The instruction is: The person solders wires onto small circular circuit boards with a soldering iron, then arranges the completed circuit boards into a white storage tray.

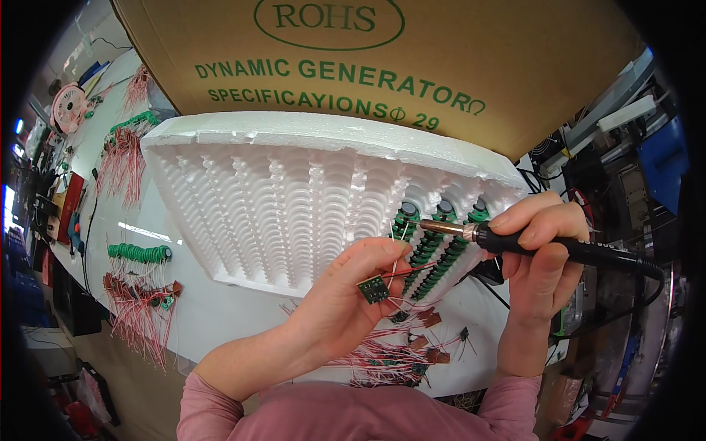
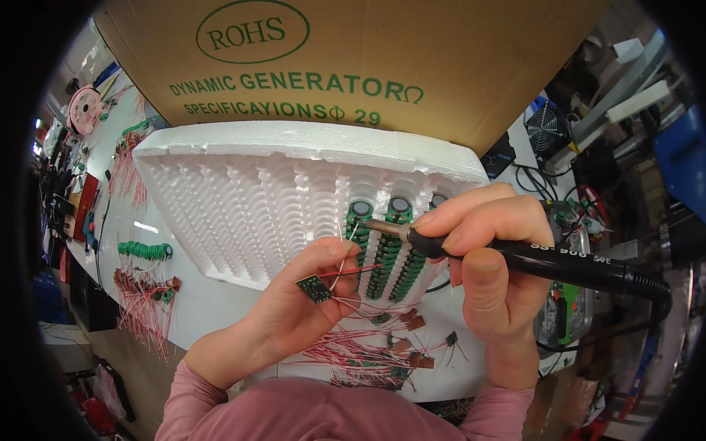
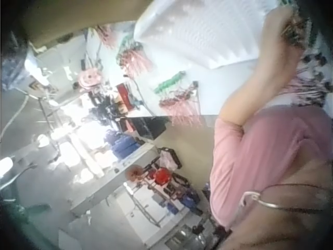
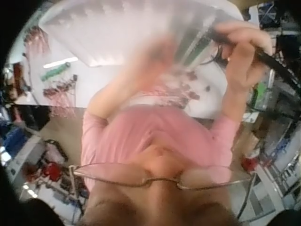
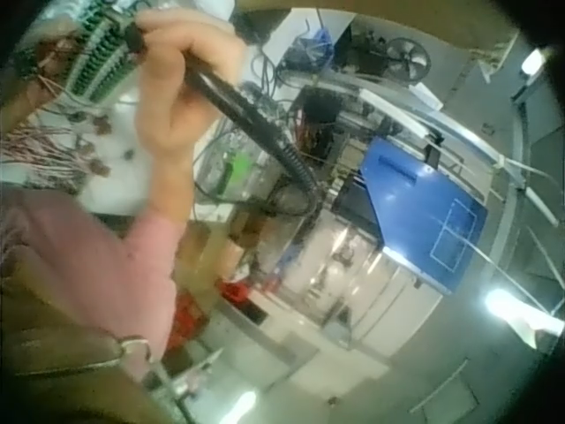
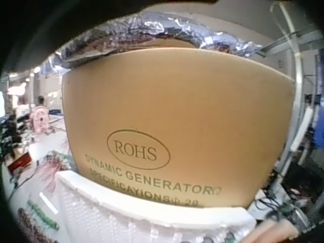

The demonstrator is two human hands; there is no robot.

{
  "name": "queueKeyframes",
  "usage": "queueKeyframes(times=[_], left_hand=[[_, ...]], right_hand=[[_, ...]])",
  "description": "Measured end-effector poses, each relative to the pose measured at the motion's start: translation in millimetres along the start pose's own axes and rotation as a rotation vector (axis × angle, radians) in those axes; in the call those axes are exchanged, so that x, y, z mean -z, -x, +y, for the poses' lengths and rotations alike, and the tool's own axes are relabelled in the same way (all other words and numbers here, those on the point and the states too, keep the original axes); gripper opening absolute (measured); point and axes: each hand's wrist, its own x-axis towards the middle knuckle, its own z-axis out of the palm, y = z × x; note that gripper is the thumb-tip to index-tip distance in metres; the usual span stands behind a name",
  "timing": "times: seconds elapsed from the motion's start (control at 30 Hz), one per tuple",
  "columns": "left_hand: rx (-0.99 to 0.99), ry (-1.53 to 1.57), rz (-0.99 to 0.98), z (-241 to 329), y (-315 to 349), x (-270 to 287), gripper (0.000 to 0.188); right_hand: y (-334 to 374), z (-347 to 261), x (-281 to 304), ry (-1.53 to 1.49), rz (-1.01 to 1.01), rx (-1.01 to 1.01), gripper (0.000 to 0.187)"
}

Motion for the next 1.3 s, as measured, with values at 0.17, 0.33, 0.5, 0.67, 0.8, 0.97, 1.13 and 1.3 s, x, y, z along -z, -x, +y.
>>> queueKeyframes(times=[0.17, 0.33, 0.5, 0.67, 0.8, 0.97, 1.13, 1.3], left_hand=[[-0.003, -0.023, -0.051, 0.2, -1.4, 7.0, 0.013], [-0.018, -0.042, -0.044, -0.5, 0.2, 4.7, 0.013], [-0.013, -0.055, -0.032, 0.4, 1.3, 4.0, 0.012], [-0.012, -0.071, -0.026, 2.1, 1.6, 3.2, 0.012], [-0.016, -0.075, -0.030, 2.5, 0.6, 3.6, 0.011], [-0.015, -0.084, -0.025, 2.6, 0.8, 3.1, 0.011], [-0.016, -0.093, -0.017, 2.9, 2.3, 2.6, 0.012], [-0.010, -0.101, -0.021, 4.0, 1.9, 3.2, 0.012]], right_hand=[[-0.4, -1.0, -0.5, -0.026, -0.011, -0.018, 0.035], [-1.1, -2.9, -0.2, -0.032, -0.018, 0.006, 0.032], [-2.4, -4.3, -1.0, -0.035, -0.010, -0.019, 0.030], [-6.9, -4.4, -2.8, -0.037, -0.019, 0.011, 0.029], [-10.1, -5.4, -3.1, -0.051, -0.033, 0.003, 0.026], [-14.2, -3.8, -4.7, -0.063, -0.045, 0.033, 0.022], [-17.4, -8.3, -6.3, -0.075, -0.035, -0.031, 0.020], [-17.3, -6.9, -7.2, -0.105, -0.018, -0.045, 0.019]])
